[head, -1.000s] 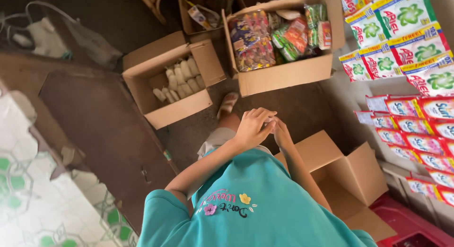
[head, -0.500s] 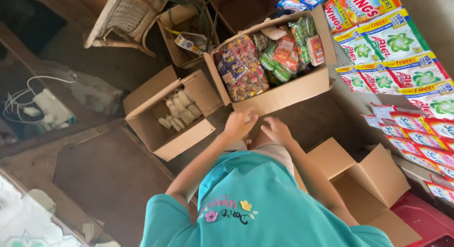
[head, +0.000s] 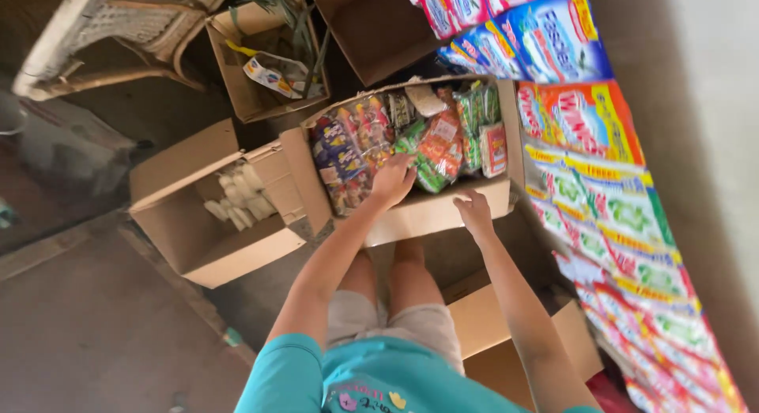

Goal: The person takes snack packets, seasoning sachets and noodle packs from cardboard boxes on the floor and places them into a glass display cabinet, arranging the packets on the cabinet shelves. They then lift a cardboard box filled with wrapped white items and hold it up.

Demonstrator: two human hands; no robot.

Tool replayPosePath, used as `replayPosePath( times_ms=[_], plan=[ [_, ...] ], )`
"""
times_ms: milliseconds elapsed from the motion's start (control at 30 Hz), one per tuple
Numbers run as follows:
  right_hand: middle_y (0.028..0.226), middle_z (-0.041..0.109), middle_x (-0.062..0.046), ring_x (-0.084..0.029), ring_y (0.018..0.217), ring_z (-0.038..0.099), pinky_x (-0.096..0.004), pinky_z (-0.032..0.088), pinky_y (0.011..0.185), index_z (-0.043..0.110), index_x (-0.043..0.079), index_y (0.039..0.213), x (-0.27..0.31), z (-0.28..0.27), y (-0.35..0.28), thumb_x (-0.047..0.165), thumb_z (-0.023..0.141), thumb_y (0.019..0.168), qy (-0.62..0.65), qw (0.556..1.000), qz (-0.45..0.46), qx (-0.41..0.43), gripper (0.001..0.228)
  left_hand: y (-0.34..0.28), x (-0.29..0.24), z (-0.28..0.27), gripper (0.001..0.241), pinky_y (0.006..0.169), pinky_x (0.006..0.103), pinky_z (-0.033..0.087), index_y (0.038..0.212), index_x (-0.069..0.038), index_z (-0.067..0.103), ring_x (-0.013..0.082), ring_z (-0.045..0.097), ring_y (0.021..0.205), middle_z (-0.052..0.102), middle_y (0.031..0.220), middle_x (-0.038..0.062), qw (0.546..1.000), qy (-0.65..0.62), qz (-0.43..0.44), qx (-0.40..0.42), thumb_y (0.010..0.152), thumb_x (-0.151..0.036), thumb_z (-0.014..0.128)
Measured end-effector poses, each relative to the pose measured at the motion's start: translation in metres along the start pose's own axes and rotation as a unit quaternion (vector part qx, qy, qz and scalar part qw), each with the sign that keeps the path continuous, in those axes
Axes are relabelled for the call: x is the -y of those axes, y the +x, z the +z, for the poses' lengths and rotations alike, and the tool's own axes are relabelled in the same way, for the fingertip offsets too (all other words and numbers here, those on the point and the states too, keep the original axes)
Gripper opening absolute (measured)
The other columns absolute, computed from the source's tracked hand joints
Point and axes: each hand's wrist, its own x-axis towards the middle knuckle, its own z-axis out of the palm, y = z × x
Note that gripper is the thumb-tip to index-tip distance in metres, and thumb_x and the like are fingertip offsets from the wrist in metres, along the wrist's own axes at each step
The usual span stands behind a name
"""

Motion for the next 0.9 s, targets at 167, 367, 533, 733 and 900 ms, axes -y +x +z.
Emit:
replayPosePath(
  times_ms=[167, 367, 533, 733, 900],
  plan=[
    [0.152, 0.036, -0.028, -0.045, 0.139, 0.039, -0.050, 0.038, 0.115, 0.071, 0.016, 0.127, -0.028, -0.029, 0.062, 0.021, 0.073, 0.084, -0.238, 0.952, -0.157, -0.116, 0.043, 0.076, 0.029, 0.065, 0.040, 0.111, 0.0570, 0.039, 0.129, -0.009, 0.065, 0.0324, 0.040, 0.144, 0.041, 0.155, 0.015, 0.964, 0.251, 0.025, 0.091, 0.090, -0.019, 0.064],
    [0.161, 0.023, -0.032, -0.051, 0.148, 0.027, -0.054, 0.029, 0.121, 0.070, 0.018, 0.129, -0.050, -0.033, 0.093, 0.016, 0.072, 0.080, -0.305, 0.919, -0.220, -0.120, 0.049, 0.152, 0.040, 0.092, 0.046, 0.120, 0.0612, 0.023, 0.130, -0.012, 0.067, 0.0324, 0.008, 0.160, 0.014, 0.172, 0.019, 0.865, 0.464, 0.049, 0.183, 0.086, -0.025, 0.069],
    [0.158, 0.024, -0.037, -0.053, 0.146, 0.025, -0.059, 0.025, 0.118, 0.066, 0.003, 0.137, -0.033, -0.039, 0.083, 0.018, 0.073, 0.079, -0.295, 0.926, -0.206, -0.117, 0.060, 0.176, 0.046, 0.106, 0.062, 0.116, 0.0721, 0.019, 0.136, -0.024, 0.064, 0.0318, 0.015, 0.152, 0.026, 0.159, 0.017, 0.911, 0.396, 0.097, 0.064, 0.075, -0.020, 0.072],
    [0.142, 0.055, -0.026, -0.035, 0.133, 0.052, -0.045, 0.043, 0.110, 0.068, -0.002, 0.126, 0.065, -0.065, 0.024, 0.011, 0.076, 0.089, 0.006, 0.982, -0.157, -0.107, 0.040, 0.130, -0.003, 0.066, 0.033, 0.109, 0.0617, 0.035, 0.111, -0.014, 0.078, 0.0340, 0.046, 0.138, 0.056, 0.134, 0.015, 0.956, 0.262, 0.080, -0.104, 0.078, -0.020, 0.076],
    [0.117, 0.072, -0.010, -0.015, 0.108, 0.068, -0.028, 0.054, 0.099, 0.070, -0.002, 0.108, 0.108, -0.076, -0.001, 0.001, 0.081, 0.086, 0.259, 0.951, -0.166, -0.004, 0.026, 0.037, -0.091, -0.023, 0.008, 0.065, 0.0390, 0.057, 0.079, -0.010, 0.078, 0.0263, 0.070, 0.074, 0.070, 0.088, 0.007, 0.951, -0.048, 0.057, -0.299, 0.072, -0.012, 0.084]
  ],
)
